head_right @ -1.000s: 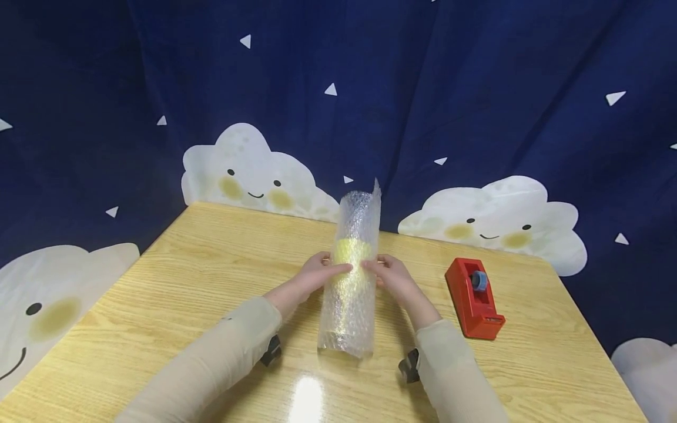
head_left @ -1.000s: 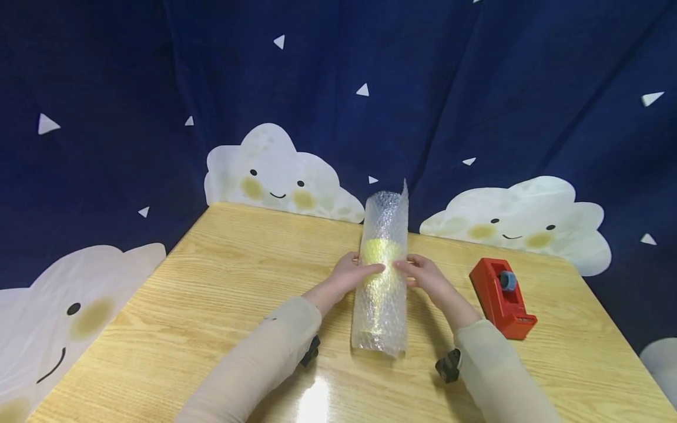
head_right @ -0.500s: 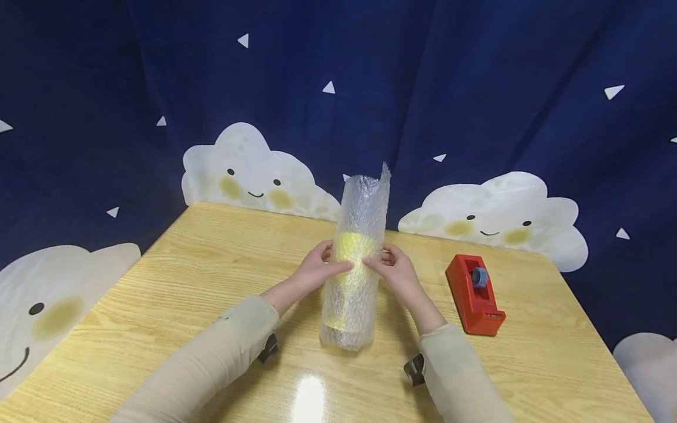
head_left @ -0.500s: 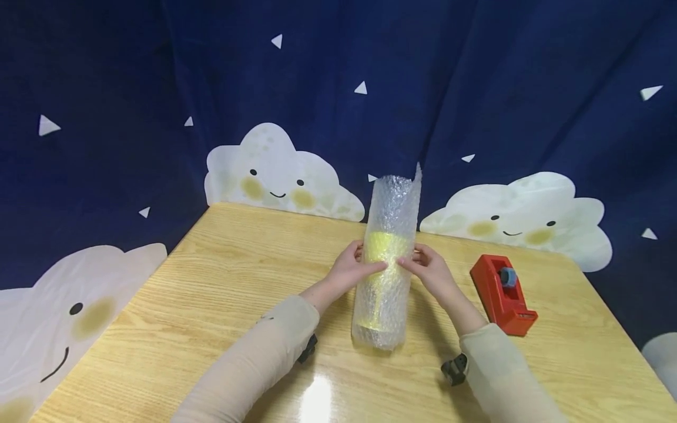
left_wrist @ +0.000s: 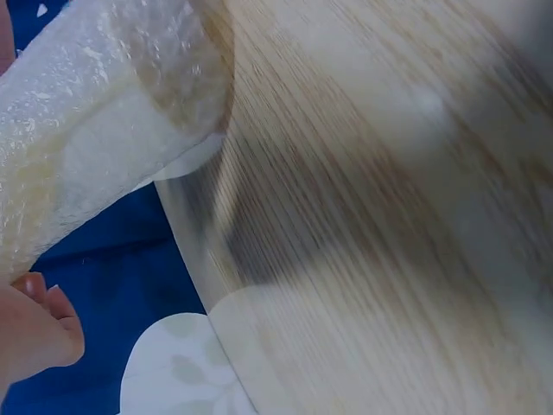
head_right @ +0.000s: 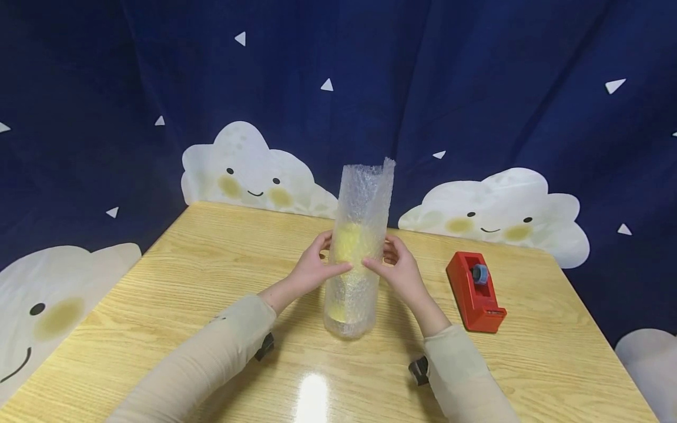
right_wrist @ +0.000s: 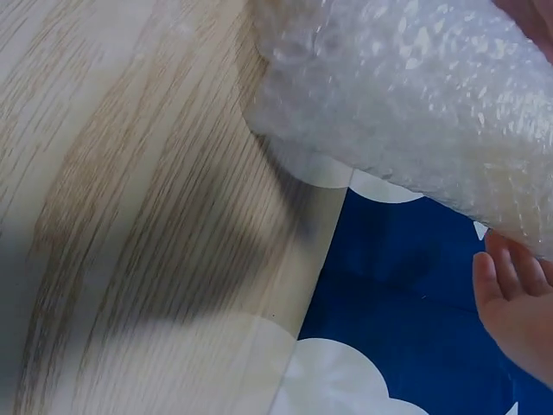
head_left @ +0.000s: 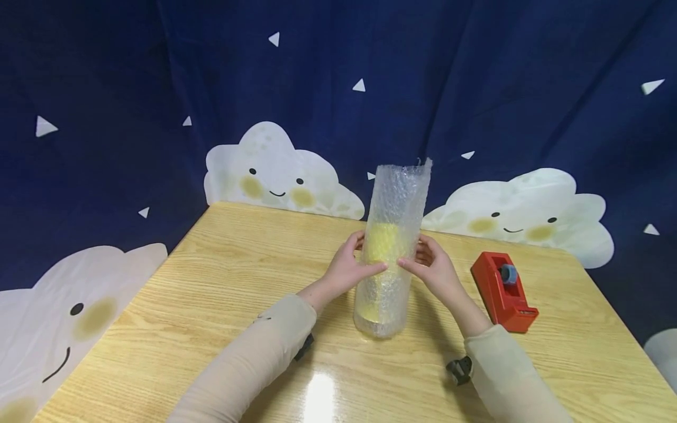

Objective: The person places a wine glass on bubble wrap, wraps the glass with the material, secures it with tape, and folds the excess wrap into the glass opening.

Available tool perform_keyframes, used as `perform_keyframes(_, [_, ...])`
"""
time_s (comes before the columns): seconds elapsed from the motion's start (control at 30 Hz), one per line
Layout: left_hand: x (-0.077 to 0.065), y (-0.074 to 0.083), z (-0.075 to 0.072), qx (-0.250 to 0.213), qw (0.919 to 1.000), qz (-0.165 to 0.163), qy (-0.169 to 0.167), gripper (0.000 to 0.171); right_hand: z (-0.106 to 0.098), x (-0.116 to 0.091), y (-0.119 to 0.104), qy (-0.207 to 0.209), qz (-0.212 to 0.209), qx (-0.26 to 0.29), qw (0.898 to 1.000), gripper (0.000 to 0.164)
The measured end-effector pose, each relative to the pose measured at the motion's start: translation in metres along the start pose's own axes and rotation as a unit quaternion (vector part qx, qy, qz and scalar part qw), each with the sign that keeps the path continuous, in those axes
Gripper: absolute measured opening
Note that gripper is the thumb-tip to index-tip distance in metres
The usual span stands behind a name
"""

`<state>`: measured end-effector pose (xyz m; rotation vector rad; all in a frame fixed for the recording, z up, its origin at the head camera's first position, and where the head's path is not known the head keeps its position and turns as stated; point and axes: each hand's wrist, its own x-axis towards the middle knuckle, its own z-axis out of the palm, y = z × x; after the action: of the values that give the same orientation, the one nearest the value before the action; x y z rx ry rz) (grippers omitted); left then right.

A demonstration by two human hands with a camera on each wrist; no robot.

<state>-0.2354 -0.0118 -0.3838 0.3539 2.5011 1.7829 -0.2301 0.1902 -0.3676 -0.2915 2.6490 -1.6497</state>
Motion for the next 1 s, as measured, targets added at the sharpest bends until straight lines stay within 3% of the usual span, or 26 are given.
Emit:
perform_keyframes(0.23, [0.001,0.0,-0.004,0.035,0.9963,0.077,0.012,0.081,0.003,-0.002,-0.004,0.021,-0.054,0.003,0.998,0.072])
perform_keyframes(0.4, [0.002,-0.002,-0.006,0.05,0.992,0.115,0.0,0.084,0.001,-0.005,-0.006,0.018,-0.075,-0.016,0.997,0.077])
perform_keyframes(0.77, [0.002,-0.011,-0.006,0.063,0.9881,0.139,-0.018,0.083,0.004,-0.005,-0.001,-0.005,-0.088,-0.036,0.996,0.075])
perform_keyframes(1.0, [0.001,-0.014,-0.005,0.062,0.9886,0.136,-0.017,0.082,0.005,-0.007,0.001,-0.02,-0.082,-0.028,0.996,0.079])
